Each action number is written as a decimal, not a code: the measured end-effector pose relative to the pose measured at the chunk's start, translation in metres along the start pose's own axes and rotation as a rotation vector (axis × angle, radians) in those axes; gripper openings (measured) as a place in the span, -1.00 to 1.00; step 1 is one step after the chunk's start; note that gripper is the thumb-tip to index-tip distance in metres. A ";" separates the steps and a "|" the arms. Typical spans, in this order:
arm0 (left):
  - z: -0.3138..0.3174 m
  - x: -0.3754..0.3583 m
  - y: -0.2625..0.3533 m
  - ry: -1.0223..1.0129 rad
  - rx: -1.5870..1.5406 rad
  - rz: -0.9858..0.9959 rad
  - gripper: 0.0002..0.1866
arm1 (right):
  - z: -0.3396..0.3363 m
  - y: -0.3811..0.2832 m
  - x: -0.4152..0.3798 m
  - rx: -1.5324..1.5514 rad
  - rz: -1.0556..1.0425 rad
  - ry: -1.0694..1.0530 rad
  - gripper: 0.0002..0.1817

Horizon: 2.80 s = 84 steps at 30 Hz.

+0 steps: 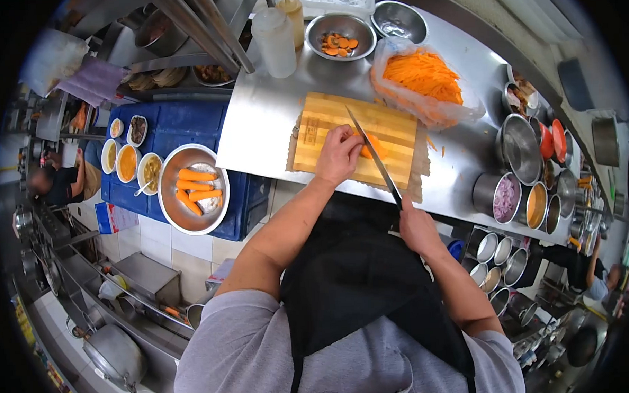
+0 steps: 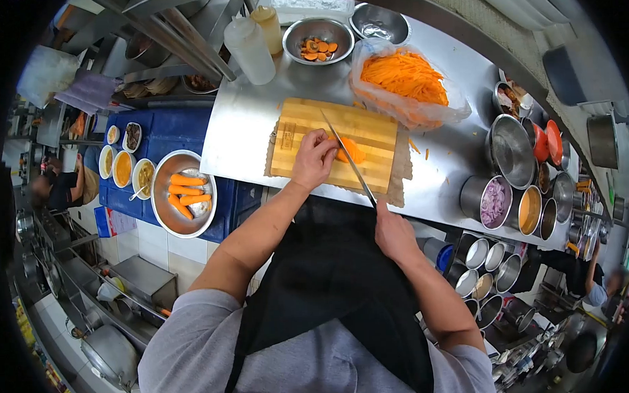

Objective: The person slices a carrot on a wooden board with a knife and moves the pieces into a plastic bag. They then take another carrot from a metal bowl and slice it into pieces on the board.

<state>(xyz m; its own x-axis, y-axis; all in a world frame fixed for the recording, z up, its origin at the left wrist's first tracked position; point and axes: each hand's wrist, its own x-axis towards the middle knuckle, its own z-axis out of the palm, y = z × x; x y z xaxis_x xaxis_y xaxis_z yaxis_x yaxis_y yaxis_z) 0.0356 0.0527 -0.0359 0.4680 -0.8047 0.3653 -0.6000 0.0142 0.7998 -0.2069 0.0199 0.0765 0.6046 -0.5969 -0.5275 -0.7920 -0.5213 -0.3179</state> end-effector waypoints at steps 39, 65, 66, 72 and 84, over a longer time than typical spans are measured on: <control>-0.004 -0.001 -0.006 -0.020 -0.009 0.004 -0.80 | 0.026 -0.012 0.051 0.045 -0.036 0.106 -0.76; -0.001 0.001 -0.007 0.036 -0.033 0.015 -0.81 | -0.010 -0.021 0.015 0.064 -0.015 0.057 -0.78; -0.001 0.001 -0.007 0.036 -0.034 0.011 -0.81 | -0.014 -0.021 0.007 0.076 -0.002 0.042 -0.78; -0.001 0.003 -0.009 0.021 -0.019 0.017 -0.84 | 0.002 -0.017 0.012 0.068 0.011 0.030 -0.78; -0.002 0.000 -0.009 0.039 -0.075 -0.030 -0.80 | -0.009 -0.029 0.024 0.087 -0.013 0.064 -0.75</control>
<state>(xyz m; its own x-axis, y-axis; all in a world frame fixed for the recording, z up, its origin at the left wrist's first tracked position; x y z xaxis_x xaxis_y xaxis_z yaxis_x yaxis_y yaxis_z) 0.0424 0.0535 -0.0420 0.5110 -0.7815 0.3579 -0.5356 0.0362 0.8437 -0.1689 0.0151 0.0799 0.6165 -0.6299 -0.4724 -0.7870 -0.4754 -0.3932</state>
